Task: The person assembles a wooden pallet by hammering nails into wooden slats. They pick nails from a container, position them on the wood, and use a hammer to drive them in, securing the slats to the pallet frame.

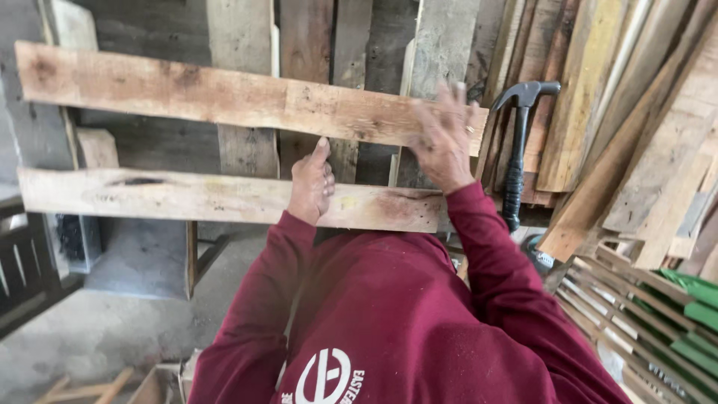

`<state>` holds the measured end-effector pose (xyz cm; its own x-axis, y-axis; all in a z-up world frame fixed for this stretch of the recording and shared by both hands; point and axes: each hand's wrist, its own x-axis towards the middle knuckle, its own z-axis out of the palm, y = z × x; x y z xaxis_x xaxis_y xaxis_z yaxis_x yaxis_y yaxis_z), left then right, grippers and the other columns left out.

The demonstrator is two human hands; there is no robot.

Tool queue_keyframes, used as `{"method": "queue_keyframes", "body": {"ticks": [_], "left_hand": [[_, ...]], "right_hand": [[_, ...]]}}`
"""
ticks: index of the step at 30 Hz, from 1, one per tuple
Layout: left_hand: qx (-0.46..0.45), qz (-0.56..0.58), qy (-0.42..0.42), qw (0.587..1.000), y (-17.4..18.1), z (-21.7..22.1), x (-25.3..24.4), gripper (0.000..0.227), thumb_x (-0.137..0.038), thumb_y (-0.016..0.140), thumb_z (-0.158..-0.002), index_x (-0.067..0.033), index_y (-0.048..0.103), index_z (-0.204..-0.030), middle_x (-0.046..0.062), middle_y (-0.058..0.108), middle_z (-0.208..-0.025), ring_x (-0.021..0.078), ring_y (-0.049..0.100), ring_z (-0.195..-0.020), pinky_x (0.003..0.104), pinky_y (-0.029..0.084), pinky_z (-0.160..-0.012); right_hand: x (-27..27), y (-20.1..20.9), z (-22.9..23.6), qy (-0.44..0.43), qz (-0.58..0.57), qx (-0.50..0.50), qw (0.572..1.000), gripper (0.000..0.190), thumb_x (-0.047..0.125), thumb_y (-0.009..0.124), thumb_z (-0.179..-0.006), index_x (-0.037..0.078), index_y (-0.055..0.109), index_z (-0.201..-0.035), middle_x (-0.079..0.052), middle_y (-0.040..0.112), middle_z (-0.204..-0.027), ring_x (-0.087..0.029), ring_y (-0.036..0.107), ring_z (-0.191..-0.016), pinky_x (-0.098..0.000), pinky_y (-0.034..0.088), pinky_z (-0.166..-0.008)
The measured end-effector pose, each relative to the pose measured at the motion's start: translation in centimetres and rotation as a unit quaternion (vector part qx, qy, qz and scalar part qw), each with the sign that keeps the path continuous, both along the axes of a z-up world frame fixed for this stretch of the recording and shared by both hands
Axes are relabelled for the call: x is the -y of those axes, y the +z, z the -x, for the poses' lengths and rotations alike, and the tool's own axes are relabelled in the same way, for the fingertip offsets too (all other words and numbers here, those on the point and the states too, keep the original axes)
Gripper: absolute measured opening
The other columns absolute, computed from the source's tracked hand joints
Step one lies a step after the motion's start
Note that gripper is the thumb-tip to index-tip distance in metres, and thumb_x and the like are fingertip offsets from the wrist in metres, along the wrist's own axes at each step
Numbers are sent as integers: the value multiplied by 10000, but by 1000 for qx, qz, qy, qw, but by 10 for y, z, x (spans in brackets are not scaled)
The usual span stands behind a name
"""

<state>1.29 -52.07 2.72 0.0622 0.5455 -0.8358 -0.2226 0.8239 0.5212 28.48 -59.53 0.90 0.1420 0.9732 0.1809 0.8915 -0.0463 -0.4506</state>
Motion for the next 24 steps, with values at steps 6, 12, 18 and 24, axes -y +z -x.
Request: {"method": "queue_keyframes", "body": {"ticks": [6, 12, 18, 24], "left_hand": [[99, 5, -33, 995, -13, -14, -23, 433, -443, 736, -940, -172, 458, -748, -65, 386, -590, 52, 374, -433, 228, 258, -355], [119, -82, 19, 989, -29, -38, -71, 295, -348, 715, -978, -149, 561, -825, -66, 366, -585, 62, 362, -441, 234, 265, -367], [100, -100, 42, 989, -43, -61, -170, 260, -325, 717, -983, -143, 571, -868, -50, 404, -593, 79, 375, -438, 240, 259, -356], [76, -106, 63, 989, -48, -91, -211, 275, -341, 704, -1021, -141, 545, -919, -44, 421, -603, 80, 393, -451, 249, 284, -367]], "right_hand": [[54, -19, -14, -381, -7, -313, 870, 530, 226, 727, -1001, -41, 543, -1420, -224, 556, -1372, -256, 547, -1262, -372, 463, -1092], [-4, -36, -46, -336, -108, -409, 842, 373, 145, 667, -1041, -73, 622, -1340, -123, 704, -1247, -158, 648, -1125, -292, 536, -993], [-102, -54, -78, -309, -112, -318, 889, 288, 146, 665, -1045, -18, 693, -1280, -100, 697, -1104, -174, 671, -1032, -312, 547, -915], [-127, -58, -84, -347, -103, -376, 853, 254, 194, 651, -1063, 3, 703, -1222, -73, 673, -1084, -160, 641, -1012, -300, 534, -904]]}}
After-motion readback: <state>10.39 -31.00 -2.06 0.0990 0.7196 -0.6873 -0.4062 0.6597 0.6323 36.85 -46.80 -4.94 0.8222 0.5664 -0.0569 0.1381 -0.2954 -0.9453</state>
